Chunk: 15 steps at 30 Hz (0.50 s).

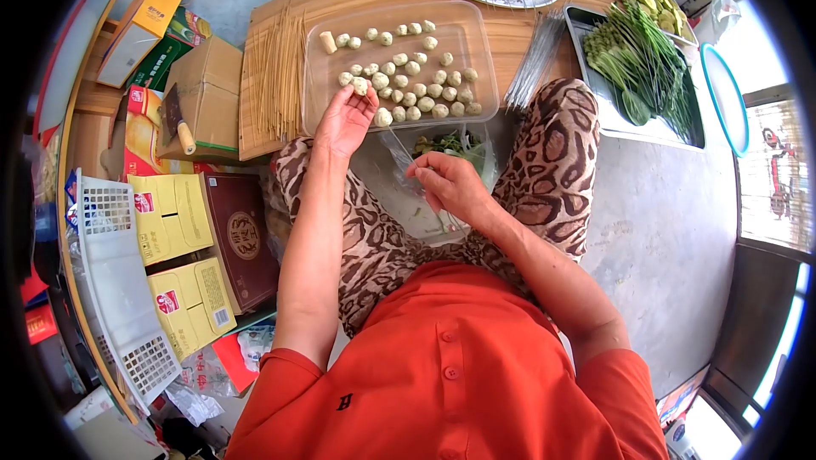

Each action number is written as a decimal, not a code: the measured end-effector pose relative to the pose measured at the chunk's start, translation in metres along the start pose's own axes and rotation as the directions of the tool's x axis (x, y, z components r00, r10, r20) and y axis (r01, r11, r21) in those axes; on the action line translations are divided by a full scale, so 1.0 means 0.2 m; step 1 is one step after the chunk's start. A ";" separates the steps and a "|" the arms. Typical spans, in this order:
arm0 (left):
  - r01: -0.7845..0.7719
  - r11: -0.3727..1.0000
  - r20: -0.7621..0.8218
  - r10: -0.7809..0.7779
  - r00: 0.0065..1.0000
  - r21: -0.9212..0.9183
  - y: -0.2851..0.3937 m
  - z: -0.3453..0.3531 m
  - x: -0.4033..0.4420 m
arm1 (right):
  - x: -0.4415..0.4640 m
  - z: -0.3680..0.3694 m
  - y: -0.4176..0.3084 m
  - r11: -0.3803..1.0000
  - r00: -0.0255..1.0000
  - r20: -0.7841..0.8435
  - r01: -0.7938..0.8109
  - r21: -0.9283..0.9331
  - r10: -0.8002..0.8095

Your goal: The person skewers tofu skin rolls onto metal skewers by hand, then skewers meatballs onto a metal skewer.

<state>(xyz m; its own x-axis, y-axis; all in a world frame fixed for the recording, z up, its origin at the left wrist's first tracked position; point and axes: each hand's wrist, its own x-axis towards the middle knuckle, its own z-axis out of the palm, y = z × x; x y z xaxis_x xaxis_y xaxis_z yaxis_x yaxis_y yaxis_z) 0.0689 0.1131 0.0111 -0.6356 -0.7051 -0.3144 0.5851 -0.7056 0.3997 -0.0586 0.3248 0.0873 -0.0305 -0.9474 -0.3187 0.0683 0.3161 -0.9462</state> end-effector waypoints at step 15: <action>0.072 0.982 0.096 -0.090 0.991 0.174 -0.07 0.04 -0.03 | 0.05 -0.01 0.03 0.999 0.997 -0.064 0.034 0.038 -0.032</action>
<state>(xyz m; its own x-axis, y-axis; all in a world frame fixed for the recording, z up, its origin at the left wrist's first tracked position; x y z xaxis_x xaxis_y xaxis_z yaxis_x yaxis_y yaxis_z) 0.0616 0.1276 0.0145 -0.7312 -0.6287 -0.2647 0.4411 -0.7318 0.5196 -0.0609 0.3182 0.0787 -0.0960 -0.9518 -0.2913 0.1054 0.2813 -0.9538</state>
